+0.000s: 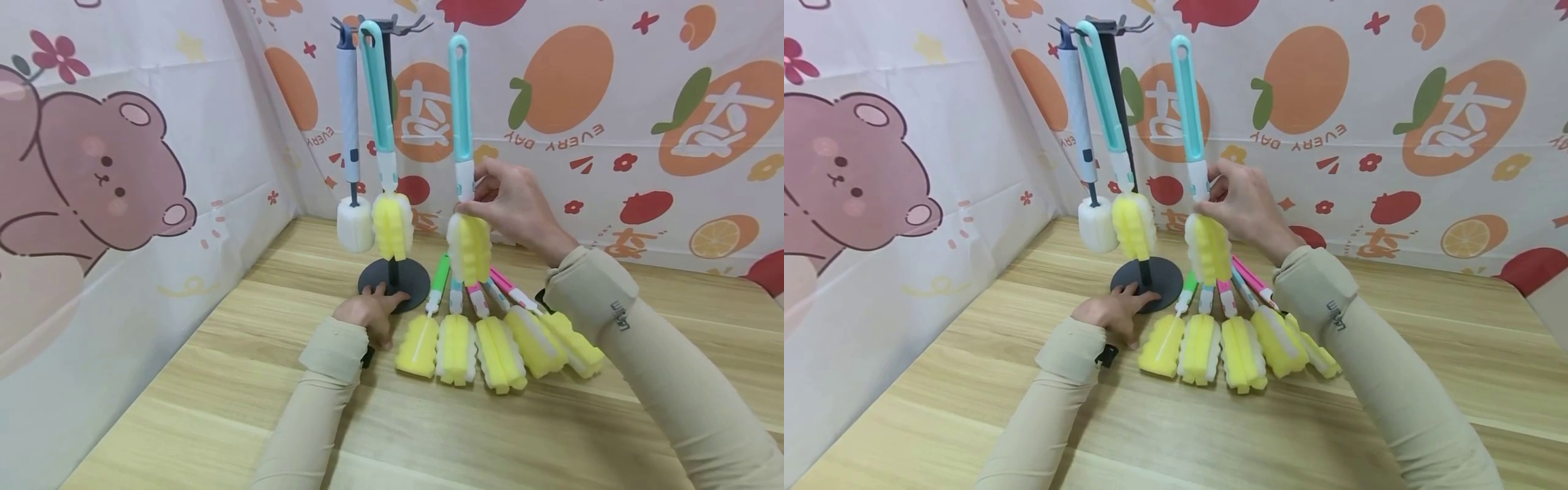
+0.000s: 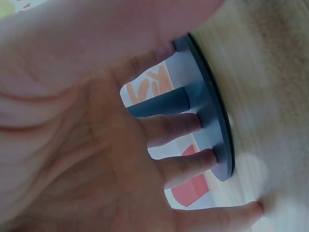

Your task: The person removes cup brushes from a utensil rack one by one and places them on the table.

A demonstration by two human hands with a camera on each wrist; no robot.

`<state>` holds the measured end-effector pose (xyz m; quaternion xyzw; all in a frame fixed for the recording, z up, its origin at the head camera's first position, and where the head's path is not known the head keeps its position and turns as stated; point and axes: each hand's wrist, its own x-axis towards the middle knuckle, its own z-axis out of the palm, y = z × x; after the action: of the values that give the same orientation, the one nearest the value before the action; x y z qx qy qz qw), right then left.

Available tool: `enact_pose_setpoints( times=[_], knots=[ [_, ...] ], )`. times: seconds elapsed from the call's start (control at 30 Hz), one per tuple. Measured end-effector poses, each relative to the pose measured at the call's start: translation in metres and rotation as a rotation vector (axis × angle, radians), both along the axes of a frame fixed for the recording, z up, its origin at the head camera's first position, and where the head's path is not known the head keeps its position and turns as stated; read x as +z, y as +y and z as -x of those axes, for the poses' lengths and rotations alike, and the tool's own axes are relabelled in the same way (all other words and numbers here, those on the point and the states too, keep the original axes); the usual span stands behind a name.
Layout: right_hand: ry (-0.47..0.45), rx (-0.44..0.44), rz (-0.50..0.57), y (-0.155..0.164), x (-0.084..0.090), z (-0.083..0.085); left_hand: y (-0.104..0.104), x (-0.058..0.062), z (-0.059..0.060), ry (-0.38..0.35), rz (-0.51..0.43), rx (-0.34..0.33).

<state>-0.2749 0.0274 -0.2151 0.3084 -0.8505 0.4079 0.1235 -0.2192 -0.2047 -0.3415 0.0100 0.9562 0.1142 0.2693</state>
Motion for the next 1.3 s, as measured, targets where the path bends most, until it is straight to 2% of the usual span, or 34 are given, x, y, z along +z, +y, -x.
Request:
enact_pose_setpoints(
  times=[0.47,1.3],
  knots=[
    [-0.042,-0.048,-0.032,0.016,-0.002,0.007,-0.001,0.002,0.0,-0.004,-0.003,0.001],
    [-0.222,-0.068,-0.153,0.03,-0.004,0.015,0.001,0.001,0.001,-0.013,-0.007,-0.004]
  ],
)
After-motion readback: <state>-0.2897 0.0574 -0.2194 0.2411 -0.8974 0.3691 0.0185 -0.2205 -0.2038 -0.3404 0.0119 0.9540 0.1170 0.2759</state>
